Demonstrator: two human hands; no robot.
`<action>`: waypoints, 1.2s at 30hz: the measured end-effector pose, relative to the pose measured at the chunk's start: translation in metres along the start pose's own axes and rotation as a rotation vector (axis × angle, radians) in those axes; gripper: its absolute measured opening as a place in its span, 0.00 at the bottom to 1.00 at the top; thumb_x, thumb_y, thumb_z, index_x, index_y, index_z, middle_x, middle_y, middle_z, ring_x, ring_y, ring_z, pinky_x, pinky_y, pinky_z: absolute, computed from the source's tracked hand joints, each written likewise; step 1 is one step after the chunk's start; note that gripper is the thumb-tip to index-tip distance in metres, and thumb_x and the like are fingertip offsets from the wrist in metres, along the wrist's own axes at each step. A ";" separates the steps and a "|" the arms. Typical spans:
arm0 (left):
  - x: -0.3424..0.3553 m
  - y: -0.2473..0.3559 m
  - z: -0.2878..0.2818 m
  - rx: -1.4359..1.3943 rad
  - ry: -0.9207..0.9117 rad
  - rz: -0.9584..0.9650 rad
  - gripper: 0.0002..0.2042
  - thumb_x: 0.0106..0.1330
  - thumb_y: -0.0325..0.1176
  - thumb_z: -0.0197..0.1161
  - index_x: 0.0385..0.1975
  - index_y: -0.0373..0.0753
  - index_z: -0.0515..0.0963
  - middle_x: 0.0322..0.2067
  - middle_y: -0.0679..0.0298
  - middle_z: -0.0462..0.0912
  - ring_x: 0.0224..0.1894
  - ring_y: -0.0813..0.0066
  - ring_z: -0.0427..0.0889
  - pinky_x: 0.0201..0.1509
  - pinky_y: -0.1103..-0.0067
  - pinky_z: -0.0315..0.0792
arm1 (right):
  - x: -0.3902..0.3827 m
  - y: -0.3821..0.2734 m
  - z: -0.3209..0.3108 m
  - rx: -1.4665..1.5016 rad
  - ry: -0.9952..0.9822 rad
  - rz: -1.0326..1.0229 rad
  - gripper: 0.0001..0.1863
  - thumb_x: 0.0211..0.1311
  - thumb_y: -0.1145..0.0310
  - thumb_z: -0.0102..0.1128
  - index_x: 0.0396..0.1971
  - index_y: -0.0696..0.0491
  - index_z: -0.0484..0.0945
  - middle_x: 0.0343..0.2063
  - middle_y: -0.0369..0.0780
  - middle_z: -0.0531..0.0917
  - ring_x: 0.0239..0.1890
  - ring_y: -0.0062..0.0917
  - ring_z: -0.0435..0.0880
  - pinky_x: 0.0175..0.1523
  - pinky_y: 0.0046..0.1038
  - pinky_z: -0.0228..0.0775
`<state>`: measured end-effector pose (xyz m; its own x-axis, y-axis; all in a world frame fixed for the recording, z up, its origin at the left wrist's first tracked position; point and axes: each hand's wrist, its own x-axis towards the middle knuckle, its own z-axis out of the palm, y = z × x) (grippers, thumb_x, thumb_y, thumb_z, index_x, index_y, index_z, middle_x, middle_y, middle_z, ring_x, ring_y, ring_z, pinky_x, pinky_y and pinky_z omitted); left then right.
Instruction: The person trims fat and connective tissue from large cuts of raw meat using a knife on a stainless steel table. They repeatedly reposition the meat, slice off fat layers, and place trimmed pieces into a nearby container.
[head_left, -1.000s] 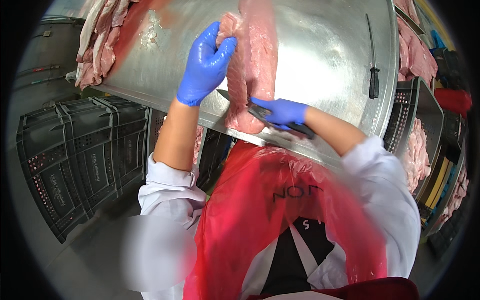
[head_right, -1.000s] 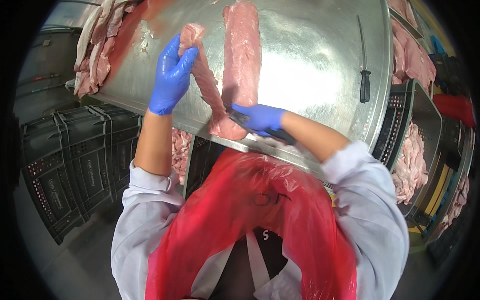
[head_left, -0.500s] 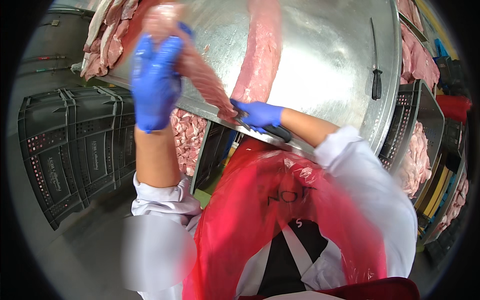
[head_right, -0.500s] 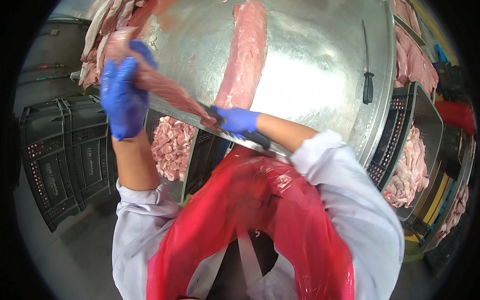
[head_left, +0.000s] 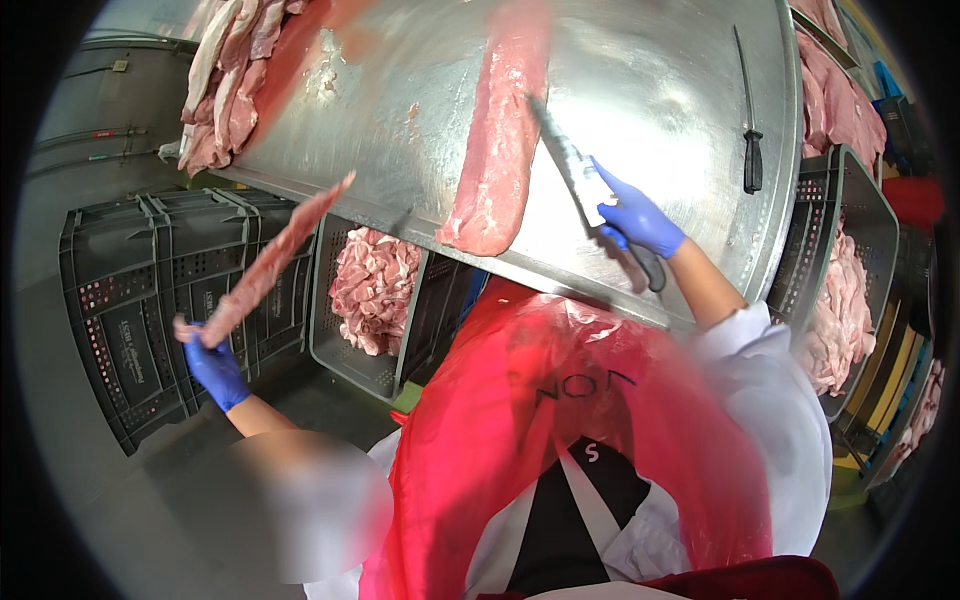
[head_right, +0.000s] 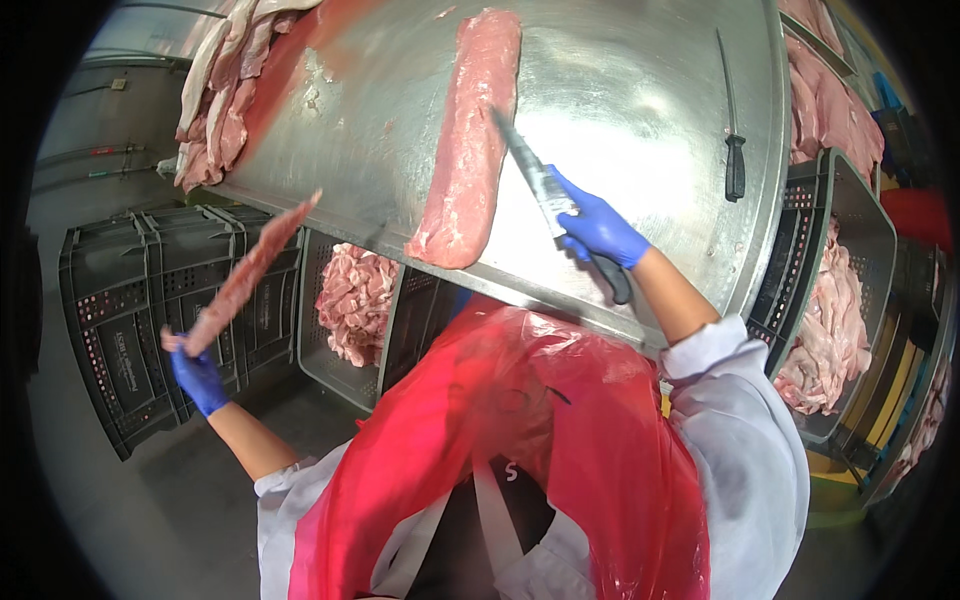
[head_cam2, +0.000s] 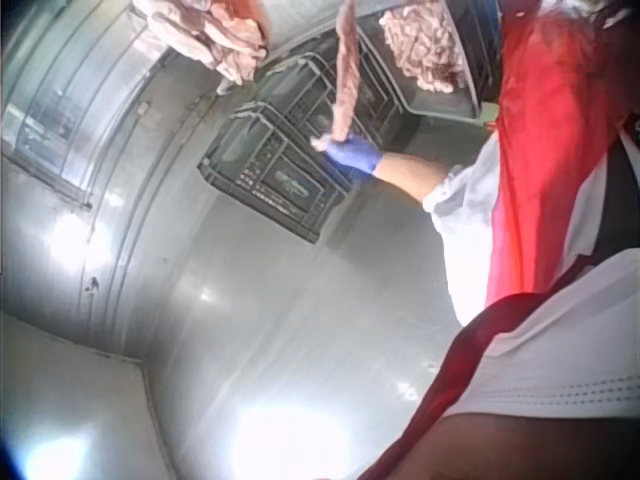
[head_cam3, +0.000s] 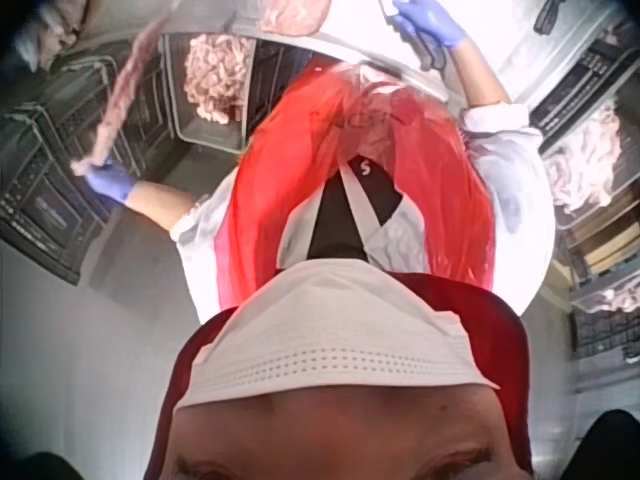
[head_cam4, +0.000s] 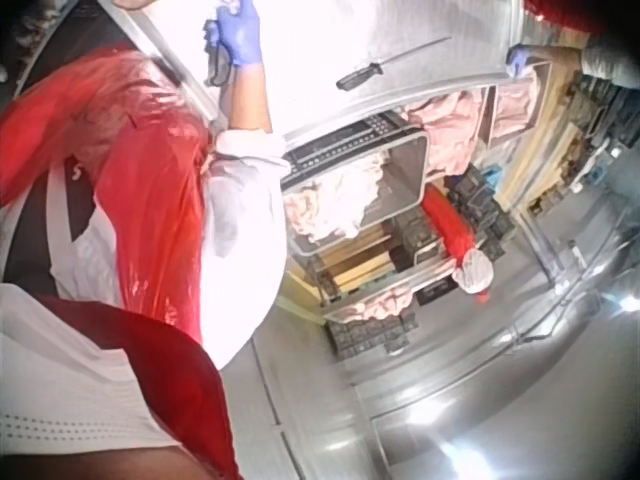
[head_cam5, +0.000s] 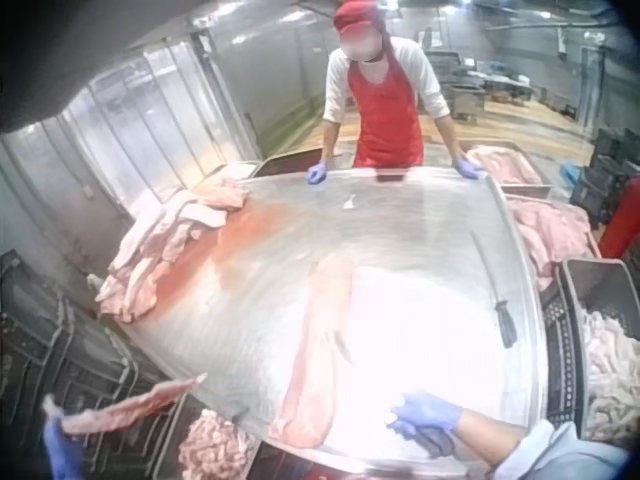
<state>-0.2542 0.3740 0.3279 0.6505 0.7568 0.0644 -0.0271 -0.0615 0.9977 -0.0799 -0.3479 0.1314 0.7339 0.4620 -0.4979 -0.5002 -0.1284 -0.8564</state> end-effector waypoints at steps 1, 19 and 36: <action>0.005 -0.031 -0.013 0.423 0.054 0.005 0.19 0.74 0.37 0.57 0.59 0.31 0.75 0.44 0.62 0.81 0.44 0.72 0.78 0.55 0.75 0.73 | -0.012 0.008 -0.011 0.055 0.108 0.010 0.42 0.69 0.76 0.49 0.79 0.36 0.48 0.23 0.36 0.79 0.17 0.15 0.74 0.24 0.21 0.72; -0.148 -0.216 0.616 1.350 -0.913 0.328 0.38 0.45 0.45 0.79 0.56 0.29 0.73 0.52 0.45 0.80 0.55 0.50 0.82 0.57 0.62 0.77 | -0.155 0.068 -0.019 0.312 0.549 -0.146 0.44 0.68 0.80 0.50 0.80 0.38 0.44 0.27 0.36 0.79 0.22 0.16 0.76 0.25 0.21 0.72; -0.208 -0.254 0.508 1.131 -1.113 1.476 0.10 0.58 0.32 0.61 0.40 0.47 0.77 0.41 0.61 0.76 0.46 0.55 0.75 0.44 0.59 0.66 | -0.201 0.121 -0.023 0.494 0.803 -0.123 0.45 0.69 0.79 0.51 0.80 0.35 0.43 0.25 0.32 0.76 0.21 0.14 0.73 0.24 0.19 0.66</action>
<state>0.0026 -0.0985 0.0509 0.6513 -0.7498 0.1168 -0.7218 -0.6596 -0.2098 -0.2773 -0.4768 0.1250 0.7992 -0.3170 -0.5107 -0.4009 0.3519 -0.8458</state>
